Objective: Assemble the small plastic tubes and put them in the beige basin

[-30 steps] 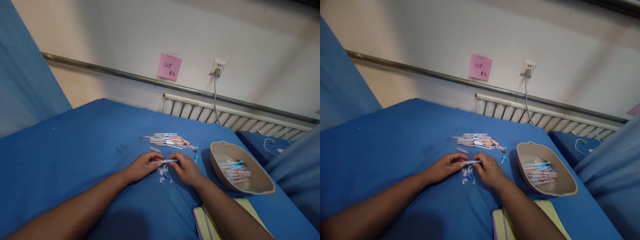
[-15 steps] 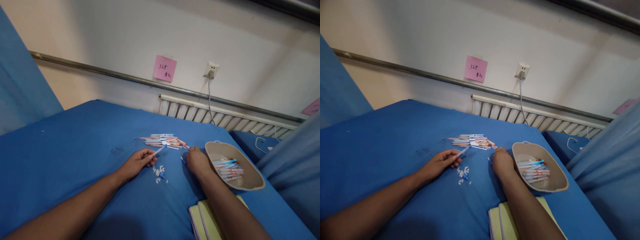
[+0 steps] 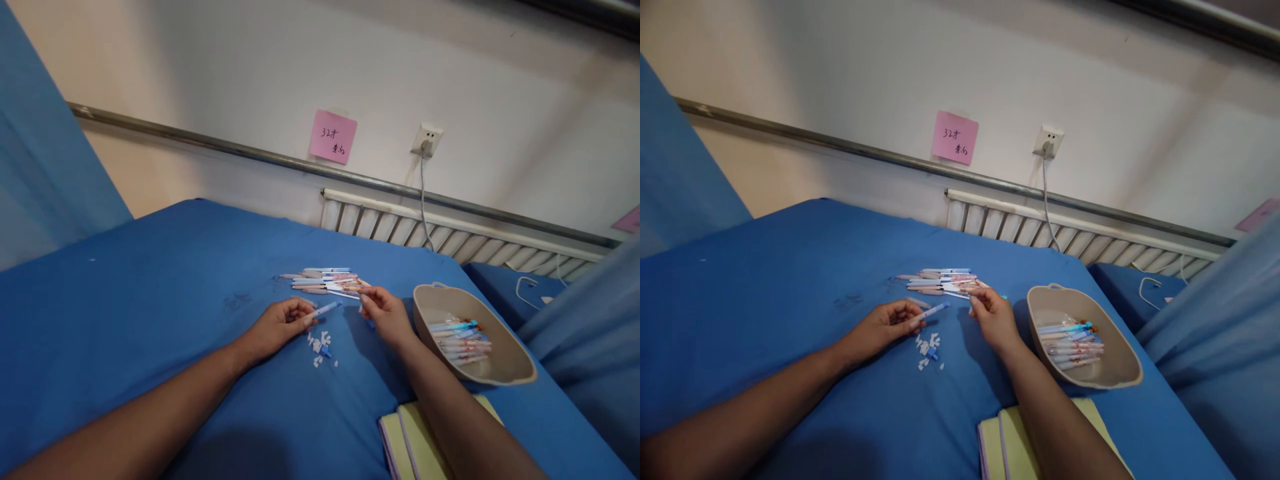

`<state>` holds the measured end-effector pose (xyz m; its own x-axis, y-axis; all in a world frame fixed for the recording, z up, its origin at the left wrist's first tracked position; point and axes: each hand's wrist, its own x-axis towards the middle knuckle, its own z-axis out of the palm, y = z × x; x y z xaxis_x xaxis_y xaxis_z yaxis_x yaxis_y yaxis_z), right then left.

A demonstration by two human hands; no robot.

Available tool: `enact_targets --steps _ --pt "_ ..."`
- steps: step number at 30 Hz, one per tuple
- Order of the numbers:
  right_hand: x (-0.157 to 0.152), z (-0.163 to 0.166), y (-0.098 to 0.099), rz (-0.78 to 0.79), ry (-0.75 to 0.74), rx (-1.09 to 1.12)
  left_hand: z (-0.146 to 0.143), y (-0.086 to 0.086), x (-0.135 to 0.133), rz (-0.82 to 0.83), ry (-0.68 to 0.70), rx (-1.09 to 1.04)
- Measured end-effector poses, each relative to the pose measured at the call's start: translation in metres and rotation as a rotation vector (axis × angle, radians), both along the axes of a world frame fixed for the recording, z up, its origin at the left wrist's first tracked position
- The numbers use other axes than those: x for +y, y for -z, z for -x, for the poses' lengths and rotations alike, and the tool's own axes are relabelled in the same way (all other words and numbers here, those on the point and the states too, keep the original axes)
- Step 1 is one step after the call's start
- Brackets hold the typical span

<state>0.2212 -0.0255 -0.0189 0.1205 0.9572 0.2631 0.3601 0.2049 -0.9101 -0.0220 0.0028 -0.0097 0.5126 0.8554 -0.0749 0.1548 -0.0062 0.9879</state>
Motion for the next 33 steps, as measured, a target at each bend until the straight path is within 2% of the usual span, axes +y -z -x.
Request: enact_targets --steps 3,5,7,13,22,29,31,33 --pt "-0.004 0.015 -0.008 0.019 -0.071 0.440 0.000 0.000 0.000 0.005 0.005 0.009" --pt "-0.007 0.020 -0.010 0.025 -0.080 0.564 -0.001 0.000 0.000 0.012 0.004 0.010" --pt "-0.009 0.024 -0.011 0.027 -0.090 0.589 -0.001 0.001 0.000 0.004 0.006 0.011" --pt "-0.010 0.030 -0.008 0.004 -0.091 0.477 0.000 0.002 0.000 -0.020 0.011 0.018" --pt "-0.011 0.026 0.000 -0.108 -0.103 0.279 -0.001 0.000 0.000 -0.008 0.008 0.012" --pt "-0.013 0.017 0.000 -0.230 -0.068 -0.142 0.001 0.000 -0.001 -0.069 0.018 0.035" --pt "-0.014 0.018 -0.001 -0.220 -0.077 -0.142 0.002 0.000 -0.002 -0.088 0.028 0.049" --pt "-0.013 0.020 0.001 -0.152 -0.095 -0.012 0.002 0.000 -0.002 -0.070 0.052 0.040"
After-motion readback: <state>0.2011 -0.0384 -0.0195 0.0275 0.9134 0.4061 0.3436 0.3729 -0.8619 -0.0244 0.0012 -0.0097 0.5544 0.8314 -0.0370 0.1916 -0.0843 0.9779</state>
